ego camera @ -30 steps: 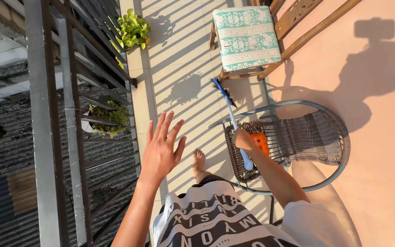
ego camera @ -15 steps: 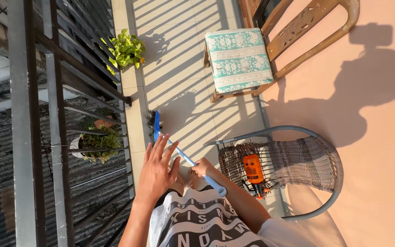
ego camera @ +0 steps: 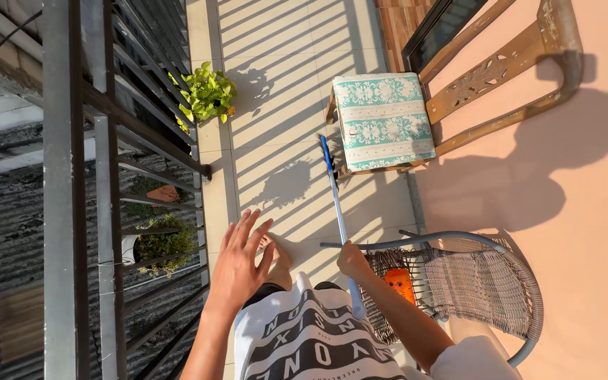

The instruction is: Sweeping the floor inside a house and on a balcony using a broom.

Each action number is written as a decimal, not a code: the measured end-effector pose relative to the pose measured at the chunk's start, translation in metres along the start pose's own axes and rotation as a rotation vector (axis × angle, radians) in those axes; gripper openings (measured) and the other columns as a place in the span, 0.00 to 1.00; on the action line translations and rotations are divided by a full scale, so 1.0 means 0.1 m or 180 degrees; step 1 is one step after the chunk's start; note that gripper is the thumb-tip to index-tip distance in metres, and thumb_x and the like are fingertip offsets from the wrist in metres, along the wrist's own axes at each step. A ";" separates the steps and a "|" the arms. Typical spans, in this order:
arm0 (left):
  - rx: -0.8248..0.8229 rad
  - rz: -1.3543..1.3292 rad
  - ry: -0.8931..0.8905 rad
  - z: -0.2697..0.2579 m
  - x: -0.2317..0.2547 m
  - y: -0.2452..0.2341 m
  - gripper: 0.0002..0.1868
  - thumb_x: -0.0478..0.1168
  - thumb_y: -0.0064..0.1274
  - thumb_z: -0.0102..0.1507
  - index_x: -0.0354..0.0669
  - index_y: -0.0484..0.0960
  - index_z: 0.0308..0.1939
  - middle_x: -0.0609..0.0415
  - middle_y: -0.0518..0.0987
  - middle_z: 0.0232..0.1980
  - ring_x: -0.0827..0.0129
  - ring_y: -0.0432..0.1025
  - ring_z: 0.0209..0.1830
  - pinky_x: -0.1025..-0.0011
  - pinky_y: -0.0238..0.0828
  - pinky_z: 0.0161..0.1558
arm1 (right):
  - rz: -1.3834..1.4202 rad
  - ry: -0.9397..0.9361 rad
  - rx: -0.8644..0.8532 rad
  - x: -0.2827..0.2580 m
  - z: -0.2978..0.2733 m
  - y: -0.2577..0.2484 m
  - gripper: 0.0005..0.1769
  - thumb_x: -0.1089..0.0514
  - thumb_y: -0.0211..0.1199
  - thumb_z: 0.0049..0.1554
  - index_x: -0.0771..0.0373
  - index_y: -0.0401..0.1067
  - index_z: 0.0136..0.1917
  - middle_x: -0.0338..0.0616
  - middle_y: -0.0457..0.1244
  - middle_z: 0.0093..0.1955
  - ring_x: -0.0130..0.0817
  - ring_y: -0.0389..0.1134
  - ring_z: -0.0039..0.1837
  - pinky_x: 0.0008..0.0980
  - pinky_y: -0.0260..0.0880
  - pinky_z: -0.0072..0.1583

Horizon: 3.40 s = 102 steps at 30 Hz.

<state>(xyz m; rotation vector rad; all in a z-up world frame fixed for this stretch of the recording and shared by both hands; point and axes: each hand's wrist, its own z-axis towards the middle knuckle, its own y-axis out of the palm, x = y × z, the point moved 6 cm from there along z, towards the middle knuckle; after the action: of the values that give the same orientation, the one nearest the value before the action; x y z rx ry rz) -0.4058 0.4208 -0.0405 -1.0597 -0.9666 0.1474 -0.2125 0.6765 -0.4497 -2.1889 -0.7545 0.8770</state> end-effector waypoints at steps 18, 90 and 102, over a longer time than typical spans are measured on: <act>0.0319 -0.0097 -0.0615 0.77 -1.24 -0.68 0.23 0.39 0.53 0.63 0.43 0.76 0.64 0.40 0.71 0.70 0.47 0.62 0.74 0.50 0.57 0.71 | 0.1436 0.0459 -0.1375 -1.66 0.61 -1.44 0.08 0.62 0.58 0.57 0.68 0.76 0.47 0.38 0.58 0.26 0.27 0.61 0.26 0.31 0.58 0.27; 0.0180 -0.0009 -0.0099 8.53 -2.87 -0.74 0.22 0.38 0.53 0.63 0.41 0.76 0.62 0.42 0.74 0.66 0.48 0.66 0.70 0.53 0.60 0.68 | 0.1039 0.1788 -0.0269 -0.38 7.04 -5.91 0.18 0.58 0.59 0.60 0.81 0.75 0.46 0.57 0.66 0.31 0.44 0.68 0.30 0.44 0.66 0.31; -0.0019 0.0140 -0.0499 9.85 -3.17 -0.48 0.22 0.37 0.54 0.62 0.40 0.75 0.61 0.41 0.74 0.65 0.47 0.66 0.69 0.52 0.61 0.67 | 0.0022 -0.0333 -0.0896 -3.41 8.97 -5.13 0.57 0.64 0.56 0.52 0.79 0.28 0.84 0.67 0.37 0.82 0.59 0.71 0.58 0.47 0.73 0.54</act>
<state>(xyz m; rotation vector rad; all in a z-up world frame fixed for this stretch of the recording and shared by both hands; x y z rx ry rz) -1.3311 0.8867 -0.0566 -1.0872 -1.0854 0.2670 -1.2256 1.0732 -0.4479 -2.4049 -0.9721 0.9425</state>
